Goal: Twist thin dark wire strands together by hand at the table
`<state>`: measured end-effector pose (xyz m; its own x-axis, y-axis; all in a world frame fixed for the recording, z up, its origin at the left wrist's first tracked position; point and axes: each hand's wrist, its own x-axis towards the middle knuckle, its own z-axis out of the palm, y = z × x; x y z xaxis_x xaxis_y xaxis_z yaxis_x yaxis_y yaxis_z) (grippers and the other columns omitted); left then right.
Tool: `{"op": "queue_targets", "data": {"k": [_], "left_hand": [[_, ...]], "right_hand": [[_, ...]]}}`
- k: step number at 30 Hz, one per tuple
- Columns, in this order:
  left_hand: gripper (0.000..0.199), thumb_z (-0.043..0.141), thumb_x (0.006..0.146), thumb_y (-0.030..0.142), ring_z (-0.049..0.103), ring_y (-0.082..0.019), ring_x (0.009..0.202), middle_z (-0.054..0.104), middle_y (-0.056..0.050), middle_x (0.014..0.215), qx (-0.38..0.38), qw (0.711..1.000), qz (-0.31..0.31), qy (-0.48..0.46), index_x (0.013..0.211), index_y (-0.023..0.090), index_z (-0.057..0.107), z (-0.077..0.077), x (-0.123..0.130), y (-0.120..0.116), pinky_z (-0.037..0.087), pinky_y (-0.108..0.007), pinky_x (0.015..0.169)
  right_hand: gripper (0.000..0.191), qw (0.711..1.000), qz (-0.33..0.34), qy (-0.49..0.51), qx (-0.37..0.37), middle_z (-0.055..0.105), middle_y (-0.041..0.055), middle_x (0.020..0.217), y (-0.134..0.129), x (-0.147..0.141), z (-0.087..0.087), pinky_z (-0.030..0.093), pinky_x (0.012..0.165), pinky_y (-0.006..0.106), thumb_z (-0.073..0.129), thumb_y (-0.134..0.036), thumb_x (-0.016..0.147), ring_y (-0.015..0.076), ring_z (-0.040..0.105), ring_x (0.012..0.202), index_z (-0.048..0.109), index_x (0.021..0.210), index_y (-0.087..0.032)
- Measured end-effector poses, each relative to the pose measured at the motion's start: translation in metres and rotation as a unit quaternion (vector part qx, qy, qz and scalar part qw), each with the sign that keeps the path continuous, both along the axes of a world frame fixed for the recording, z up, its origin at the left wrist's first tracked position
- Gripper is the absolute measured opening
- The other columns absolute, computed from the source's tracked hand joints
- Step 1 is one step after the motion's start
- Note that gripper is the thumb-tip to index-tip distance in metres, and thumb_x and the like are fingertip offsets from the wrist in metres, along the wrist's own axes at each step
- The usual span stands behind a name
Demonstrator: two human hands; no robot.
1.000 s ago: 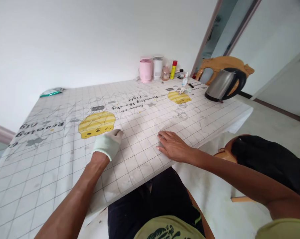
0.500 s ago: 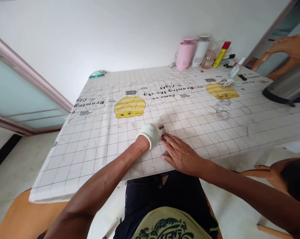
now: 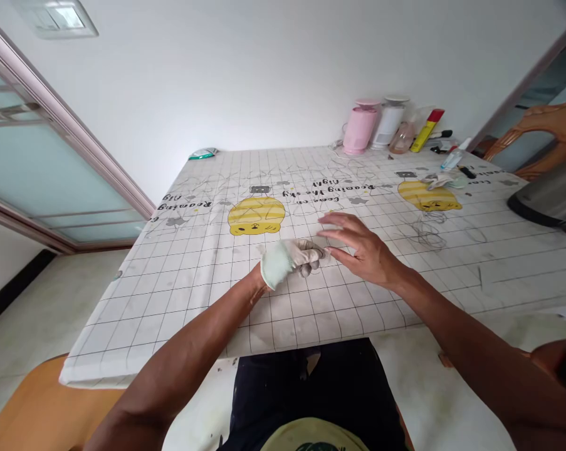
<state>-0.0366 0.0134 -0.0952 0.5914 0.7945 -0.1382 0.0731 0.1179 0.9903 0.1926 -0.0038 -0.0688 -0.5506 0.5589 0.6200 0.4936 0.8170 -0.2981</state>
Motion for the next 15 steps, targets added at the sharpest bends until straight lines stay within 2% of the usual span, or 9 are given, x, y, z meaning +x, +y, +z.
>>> {"op": "queue_targets", "data": {"k": [3,5,7,9,11,15], "left_hand": [[0.042,0.078,0.082,0.054,0.055,-0.009,0.056,0.066,-0.002,0.077,-0.019,1.0,-0.003,-0.022,0.09,0.014,0.068,-0.005,-0.004,0.003,0.041,-0.024,0.055],[0.04,0.072,0.089,0.051,0.059,-0.01,0.059,0.07,-0.005,0.083,-0.023,0.999,0.009,-0.026,0.099,0.013,0.07,-0.006,-0.007,0.004,0.045,-0.026,0.058],[0.037,0.06,0.098,0.046,0.065,-0.013,0.065,0.074,-0.009,0.092,-0.004,0.999,0.05,-0.004,0.107,0.012,0.072,-0.004,-0.01,0.005,0.052,-0.028,0.063],[0.041,0.046,0.104,0.042,0.07,-0.015,0.075,0.077,-0.012,0.101,0.036,0.992,0.112,0.039,0.114,0.012,0.072,0.001,-0.012,0.006,0.057,-0.029,0.071],[0.048,0.036,0.108,0.043,0.074,-0.017,0.085,0.079,-0.012,0.107,0.087,0.982,0.146,0.083,0.12,0.013,0.071,0.006,-0.012,0.005,0.059,-0.029,0.079],[0.04,0.052,0.104,0.046,0.072,-0.02,0.113,0.079,-0.006,0.12,0.208,0.944,0.174,0.186,0.124,0.019,0.074,0.014,-0.009,0.001,0.055,-0.03,0.102]], "right_hand": [[0.024,0.998,0.057,-0.001,-0.007,0.075,0.0057,0.12,0.011,-0.004,0.004,0.055,0.105,0.049,0.057,-0.025,0.106,0.0252,0.066,0.119,0.076,0.121,-0.03],[0.024,0.998,0.057,-0.025,-0.022,0.077,0.0048,0.104,0.016,-0.003,0.007,0.057,0.096,0.047,0.056,-0.031,0.108,0.0241,0.07,0.103,0.077,0.118,-0.029],[0.028,0.996,0.047,-0.067,-0.04,0.076,0.0045,0.093,0.02,0.0,0.011,0.056,0.088,0.045,0.053,-0.036,0.109,0.0236,0.068,0.091,0.079,0.117,-0.029],[0.032,0.993,0.042,-0.098,-0.06,0.073,0.0041,0.085,0.024,0.003,0.015,0.054,0.082,0.043,0.05,-0.039,0.109,0.0229,0.065,0.083,0.08,0.115,-0.028],[0.034,0.989,0.045,-0.11,-0.085,0.073,0.0037,0.085,0.027,0.005,0.017,0.052,0.079,0.04,0.048,-0.038,0.11,0.0216,0.064,0.08,0.08,0.114,-0.028],[0.029,0.985,0.043,-0.103,-0.133,0.071,0.0016,0.083,0.032,0.006,0.018,0.047,0.073,0.034,0.054,-0.039,0.107,0.0187,0.063,0.076,0.08,0.111,-0.028]]}}
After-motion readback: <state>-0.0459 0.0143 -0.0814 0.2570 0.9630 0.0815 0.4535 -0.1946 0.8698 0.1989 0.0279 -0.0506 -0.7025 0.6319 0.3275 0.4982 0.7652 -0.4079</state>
